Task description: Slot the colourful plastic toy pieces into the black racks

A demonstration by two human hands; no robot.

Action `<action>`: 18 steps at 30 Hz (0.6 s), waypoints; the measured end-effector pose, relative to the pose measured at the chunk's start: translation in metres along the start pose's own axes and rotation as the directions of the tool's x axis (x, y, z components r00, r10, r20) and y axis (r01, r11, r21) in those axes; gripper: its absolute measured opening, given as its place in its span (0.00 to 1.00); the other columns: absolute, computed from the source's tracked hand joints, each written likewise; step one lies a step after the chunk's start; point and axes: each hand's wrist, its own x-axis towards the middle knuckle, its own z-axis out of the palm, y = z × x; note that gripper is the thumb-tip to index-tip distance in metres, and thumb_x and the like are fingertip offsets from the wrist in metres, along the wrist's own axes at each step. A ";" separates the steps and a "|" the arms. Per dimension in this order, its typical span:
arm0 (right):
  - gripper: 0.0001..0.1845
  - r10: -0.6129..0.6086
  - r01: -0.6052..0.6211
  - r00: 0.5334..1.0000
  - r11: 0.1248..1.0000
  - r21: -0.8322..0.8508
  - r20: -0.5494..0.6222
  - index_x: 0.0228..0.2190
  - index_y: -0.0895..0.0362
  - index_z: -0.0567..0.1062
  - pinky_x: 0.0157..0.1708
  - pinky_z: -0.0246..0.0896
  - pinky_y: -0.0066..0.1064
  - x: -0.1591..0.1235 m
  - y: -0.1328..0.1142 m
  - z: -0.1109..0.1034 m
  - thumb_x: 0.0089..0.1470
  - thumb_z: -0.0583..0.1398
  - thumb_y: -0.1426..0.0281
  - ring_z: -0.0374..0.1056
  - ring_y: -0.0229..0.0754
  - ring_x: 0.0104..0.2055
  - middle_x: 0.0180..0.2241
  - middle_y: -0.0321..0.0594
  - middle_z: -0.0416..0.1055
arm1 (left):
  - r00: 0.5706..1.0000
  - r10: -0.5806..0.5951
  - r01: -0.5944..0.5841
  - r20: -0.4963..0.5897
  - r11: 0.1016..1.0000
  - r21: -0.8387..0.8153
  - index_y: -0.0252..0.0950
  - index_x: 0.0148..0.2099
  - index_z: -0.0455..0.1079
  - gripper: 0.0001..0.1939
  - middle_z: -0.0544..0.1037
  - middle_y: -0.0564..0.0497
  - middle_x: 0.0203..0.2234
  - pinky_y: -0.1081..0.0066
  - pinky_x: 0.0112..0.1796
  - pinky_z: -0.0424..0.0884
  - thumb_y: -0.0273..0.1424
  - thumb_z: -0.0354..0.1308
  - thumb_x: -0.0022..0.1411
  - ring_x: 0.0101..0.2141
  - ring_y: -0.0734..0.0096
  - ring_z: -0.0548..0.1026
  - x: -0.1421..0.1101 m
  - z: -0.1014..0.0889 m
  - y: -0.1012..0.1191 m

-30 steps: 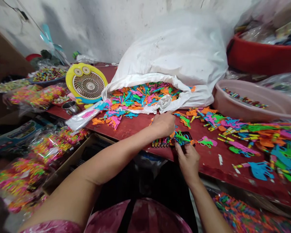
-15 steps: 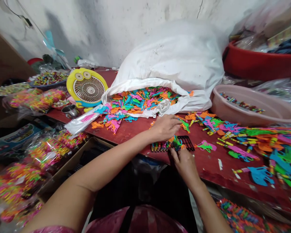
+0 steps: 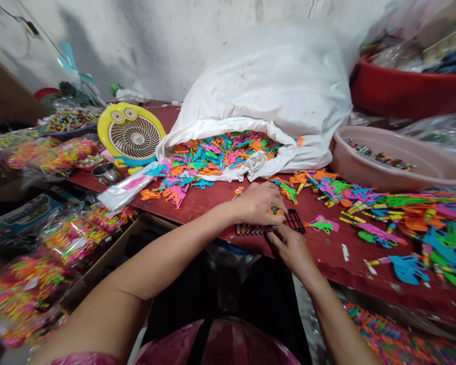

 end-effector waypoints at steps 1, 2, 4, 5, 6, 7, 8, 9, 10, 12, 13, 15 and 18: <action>0.13 -0.006 0.006 1.000 1.000 -0.009 0.015 0.32 0.56 0.74 0.32 0.58 0.30 0.000 0.000 0.000 0.60 0.52 0.64 0.69 0.43 0.31 0.29 0.41 0.75 | 1.000 -0.003 0.003 0.007 1.000 0.009 0.45 0.44 0.80 0.12 0.80 0.52 0.46 0.61 0.53 0.65 0.35 0.57 0.63 0.52 0.60 0.70 0.000 0.000 0.000; 0.13 -0.010 0.011 1.000 0.999 -0.034 0.026 0.32 0.56 0.74 0.33 0.58 0.30 0.000 -0.001 0.000 0.60 0.52 0.64 0.70 0.44 0.33 0.32 0.42 0.76 | 1.000 -0.004 0.003 0.019 1.000 0.021 0.45 0.43 0.81 0.12 0.80 0.52 0.46 0.61 0.53 0.65 0.34 0.56 0.63 0.53 0.59 0.70 0.000 -0.001 0.001; 0.13 -0.005 0.009 0.999 0.993 -0.119 0.037 0.34 0.56 0.75 0.34 0.58 0.30 0.001 -0.003 0.001 0.60 0.53 0.65 0.71 0.45 0.36 0.35 0.44 0.77 | 0.999 -0.001 -0.002 0.051 0.999 0.045 0.44 0.40 0.81 0.12 0.80 0.52 0.47 0.59 0.52 0.65 0.33 0.55 0.63 0.55 0.57 0.68 0.001 -0.002 0.003; 0.13 0.003 0.004 0.999 0.986 -0.169 0.041 0.35 0.56 0.75 0.33 0.57 0.30 0.001 -0.004 0.002 0.60 0.53 0.65 0.72 0.46 0.36 0.36 0.45 0.77 | 0.998 -0.002 -0.002 0.065 0.998 0.058 0.44 0.39 0.81 0.12 0.79 0.51 0.48 0.58 0.52 0.65 0.33 0.55 0.63 0.56 0.56 0.67 0.001 -0.003 0.005; 0.13 0.014 -0.003 0.999 0.976 -0.218 0.045 0.36 0.56 0.76 0.32 0.56 0.30 0.001 -0.005 0.003 0.61 0.53 0.65 0.72 0.46 0.36 0.36 0.46 0.77 | 0.996 -0.004 -0.001 0.084 0.998 0.071 0.43 0.39 0.81 0.12 0.79 0.51 0.49 0.57 0.53 0.65 0.32 0.54 0.63 0.57 0.55 0.66 0.001 -0.004 0.006; 0.13 0.026 -0.012 0.998 0.966 -0.259 0.050 0.37 0.56 0.76 0.31 0.55 0.30 0.001 -0.005 0.003 0.61 0.53 0.65 0.72 0.46 0.36 0.36 0.46 0.77 | 0.995 -0.015 0.006 0.104 0.996 0.085 0.43 0.38 0.81 0.13 0.78 0.51 0.51 0.56 0.53 0.64 0.32 0.54 0.63 0.58 0.54 0.65 0.001 -0.004 0.007; 0.14 0.037 -0.019 0.998 0.957 -0.289 0.057 0.38 0.56 0.76 0.31 0.54 0.30 0.001 -0.006 0.003 0.62 0.53 0.65 0.72 0.46 0.35 0.36 0.46 0.78 | 0.992 -0.028 0.016 0.124 0.995 0.101 0.42 0.37 0.81 0.12 0.77 0.51 0.52 0.56 0.53 0.64 0.31 0.54 0.63 0.59 0.54 0.64 0.001 -0.005 0.009; 0.14 0.047 -0.024 0.997 0.950 -0.311 0.065 0.39 0.56 0.76 0.31 0.53 0.30 0.000 -0.006 0.003 0.62 0.52 0.65 0.72 0.46 0.36 0.37 0.45 0.78 | 0.989 -0.042 0.025 0.144 0.993 0.116 0.42 0.37 0.81 0.12 0.76 0.52 0.54 0.55 0.53 0.63 0.31 0.54 0.63 0.59 0.53 0.63 0.001 -0.005 0.010; 0.14 0.058 -0.032 0.996 0.944 -0.327 0.072 0.40 0.56 0.76 0.30 0.53 0.30 -0.001 -0.007 0.003 0.63 0.52 0.64 0.73 0.46 0.36 0.37 0.45 0.78 | 0.985 -0.054 0.033 0.162 0.991 0.130 0.42 0.36 0.80 0.12 0.75 0.52 0.55 0.54 0.53 0.63 0.30 0.54 0.63 0.60 0.53 0.62 0.001 -0.006 0.011; 0.15 0.080 -0.047 0.994 0.937 -0.346 0.081 0.41 0.55 0.76 0.30 0.53 0.30 -0.002 -0.008 0.003 0.64 0.52 0.64 0.73 0.47 0.37 0.38 0.45 0.78 | 0.981 -0.066 0.039 0.181 0.988 0.150 0.42 0.36 0.80 0.12 0.73 0.52 0.57 0.54 0.53 0.62 0.30 0.53 0.62 0.60 0.53 0.62 0.001 -0.005 0.013; 0.15 0.089 -0.055 0.993 0.935 -0.352 0.081 0.42 0.55 0.76 0.30 0.53 0.30 -0.002 -0.009 0.004 0.65 0.52 0.64 0.73 0.47 0.38 0.39 0.44 0.78 | 0.981 -0.064 0.036 0.183 0.987 0.155 0.42 0.36 0.80 0.13 0.73 0.52 0.57 0.54 0.53 0.62 0.30 0.53 0.63 0.60 0.54 0.62 0.001 -0.005 0.014; 0.15 0.102 -0.068 0.992 0.931 -0.360 0.076 0.42 0.55 0.76 0.31 0.54 0.30 -0.003 -0.012 0.004 0.65 0.51 0.65 0.73 0.46 0.40 0.40 0.44 0.78 | 0.982 -0.058 0.028 0.178 0.986 0.167 0.43 0.37 0.80 0.13 0.73 0.52 0.57 0.55 0.53 0.63 0.31 0.53 0.63 0.59 0.55 0.63 0.001 -0.004 0.014; 0.13 0.094 -0.057 0.992 0.929 -0.366 0.085 0.41 0.56 0.76 0.35 0.57 0.30 -0.004 -0.015 0.004 0.64 0.52 0.67 0.73 0.45 0.42 0.41 0.45 0.77 | 0.987 -0.046 0.022 0.156 0.988 0.151 0.44 0.41 0.80 0.11 0.73 0.50 0.56 0.55 0.54 0.64 0.33 0.55 0.63 0.58 0.55 0.65 0.000 -0.004 0.012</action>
